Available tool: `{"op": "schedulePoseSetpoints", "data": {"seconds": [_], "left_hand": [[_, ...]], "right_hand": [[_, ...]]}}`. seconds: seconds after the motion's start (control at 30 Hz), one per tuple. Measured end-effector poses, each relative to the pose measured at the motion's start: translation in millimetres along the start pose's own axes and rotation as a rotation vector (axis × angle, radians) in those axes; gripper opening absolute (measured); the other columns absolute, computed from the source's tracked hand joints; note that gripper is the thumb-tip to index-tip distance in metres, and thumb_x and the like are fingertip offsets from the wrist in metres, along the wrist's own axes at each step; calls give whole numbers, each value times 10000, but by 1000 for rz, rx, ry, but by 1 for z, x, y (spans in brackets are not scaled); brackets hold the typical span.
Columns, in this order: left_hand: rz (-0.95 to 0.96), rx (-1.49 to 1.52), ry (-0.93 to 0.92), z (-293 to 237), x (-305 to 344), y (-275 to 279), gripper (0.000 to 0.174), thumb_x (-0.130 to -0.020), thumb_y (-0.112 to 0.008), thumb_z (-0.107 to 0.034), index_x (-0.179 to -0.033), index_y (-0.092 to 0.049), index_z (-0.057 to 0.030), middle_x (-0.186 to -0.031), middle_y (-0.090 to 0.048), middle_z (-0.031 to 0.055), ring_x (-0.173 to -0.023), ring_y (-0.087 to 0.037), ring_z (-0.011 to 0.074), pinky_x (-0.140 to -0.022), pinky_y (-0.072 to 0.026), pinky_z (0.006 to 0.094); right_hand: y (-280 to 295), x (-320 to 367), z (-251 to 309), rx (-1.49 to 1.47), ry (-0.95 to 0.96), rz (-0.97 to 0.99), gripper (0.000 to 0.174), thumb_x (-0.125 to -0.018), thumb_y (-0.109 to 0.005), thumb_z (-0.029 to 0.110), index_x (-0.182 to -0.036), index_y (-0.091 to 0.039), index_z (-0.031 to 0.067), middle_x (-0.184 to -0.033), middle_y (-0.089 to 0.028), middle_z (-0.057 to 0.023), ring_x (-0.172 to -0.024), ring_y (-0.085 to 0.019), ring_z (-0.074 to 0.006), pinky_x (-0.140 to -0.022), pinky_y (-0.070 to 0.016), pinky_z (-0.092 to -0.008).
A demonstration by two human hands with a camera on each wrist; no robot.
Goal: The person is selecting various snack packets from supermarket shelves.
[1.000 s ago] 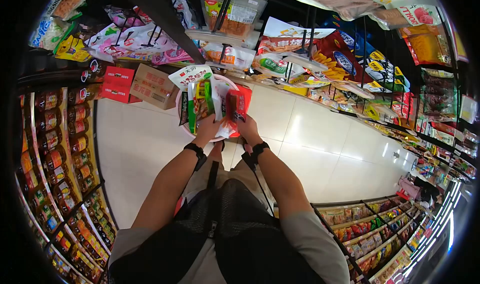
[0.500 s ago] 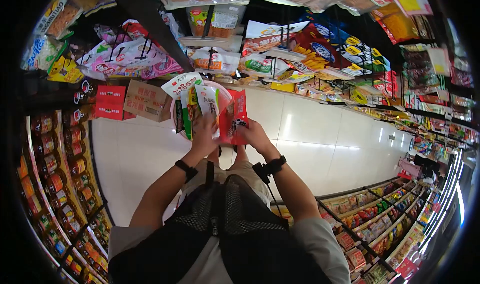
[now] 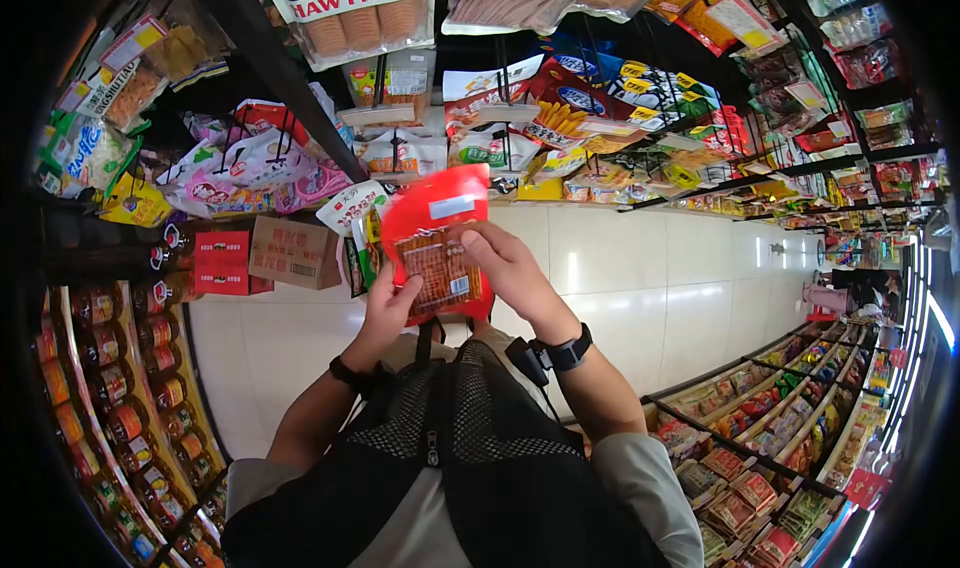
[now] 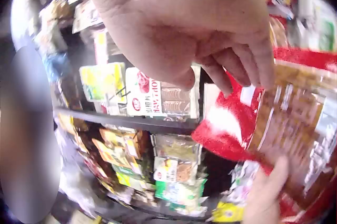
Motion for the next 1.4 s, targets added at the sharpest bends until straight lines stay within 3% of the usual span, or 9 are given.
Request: {"op": "schedulePoseSetpoints", "data": {"seconds": [0.13,0.27,0.77,0.9,1.1,1.17,1.23,1.33,1.4], "left_hand": [[26,343,199,-8,6,2,306,-971,-528,-27,-1276,-516,3,-1193,-624,58,-1066,-582,119,-955,-460,294],[116,521,285,-8,12,-2,359,-968,-499,-11,-1327,-494,-8,-1242,-609,69,-1114,-585,154,-963,-478,334],[250,831,478,-6,18,-41,422,-984,-394,-142,-1370,-453,19,-1325,-568,126,-1178,-584,229,-1030,-450,380],[156,668,395,-17,28,-49,394,-998,-444,-109,-1372,-456,15,-1325,-570,108,-1204,-561,206,-1045,-428,366],[75,309,197,-31,44,-92,358,-997,-486,-115,-1325,-498,29,-1250,-613,111,-1118,-596,186,-990,-455,338],[200,47,115,-28,49,-119,383,-1019,-475,-170,-1342,-471,36,-1218,-619,95,-1123,-559,136,-998,-428,309],[350,-346,-14,-63,62,-169,510,-969,-549,-223,-1368,-417,65,-1295,-547,193,-1195,-536,251,-1021,-430,376],[524,-1009,-543,-86,87,-239,833,-819,-701,-306,-1428,-299,96,-1462,-299,331,-1339,-354,493,-1070,-386,523],[498,-981,-472,-96,105,-261,698,-820,-703,-258,-1396,-421,20,-1442,-363,293,-1347,-349,456,-1096,-349,499]], "right_hand": [[19,26,6,927,413,-406,539,-918,-681,178,-1358,-444,-26,-1241,-616,-170,-1163,-576,-165,-950,-479,-329],[15,47,-46,-43,-91,-6,497,-945,-629,84,-1388,-434,-28,-1172,-662,-90,-1059,-611,-132,-942,-483,-296],[20,94,-64,-214,-148,-114,337,-968,-559,38,-1297,-539,-34,-1191,-641,-80,-1046,-608,-145,-924,-505,-294],[31,102,-56,-97,8,-142,441,-930,-618,45,-1344,-486,-32,-1228,-631,-117,-1093,-607,-206,-951,-492,-322],[61,156,-6,916,504,-566,633,-857,-727,121,-1397,-422,-10,-1366,-520,-198,-1244,-534,-297,-1045,-426,-382],[68,165,-20,585,437,-301,762,-839,-765,182,-1455,-347,21,-1445,-458,-167,-1338,-446,-311,-1076,-395,-396],[66,174,-33,44,348,-80,834,-810,-794,213,-1473,-320,37,-1468,-438,-151,-1361,-420,-320,-1079,-390,-396],[96,189,-49,-107,390,-118,720,-891,-713,196,-1473,-319,40,-1434,-452,-116,-1319,-445,-250,-1055,-407,-367],[118,200,-59,-246,386,-268,519,-962,-604,136,-1420,-388,26,-1338,-517,-80,-1214,-504,-177,-997,-447,-342]]}}
Point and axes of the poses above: each hand's wrist, its own x-axis away from the middle knuckle, its own y-axis out of the back of the hand, z = x × y, the point moved 5 cm from there along -x, towards the middle knuckle
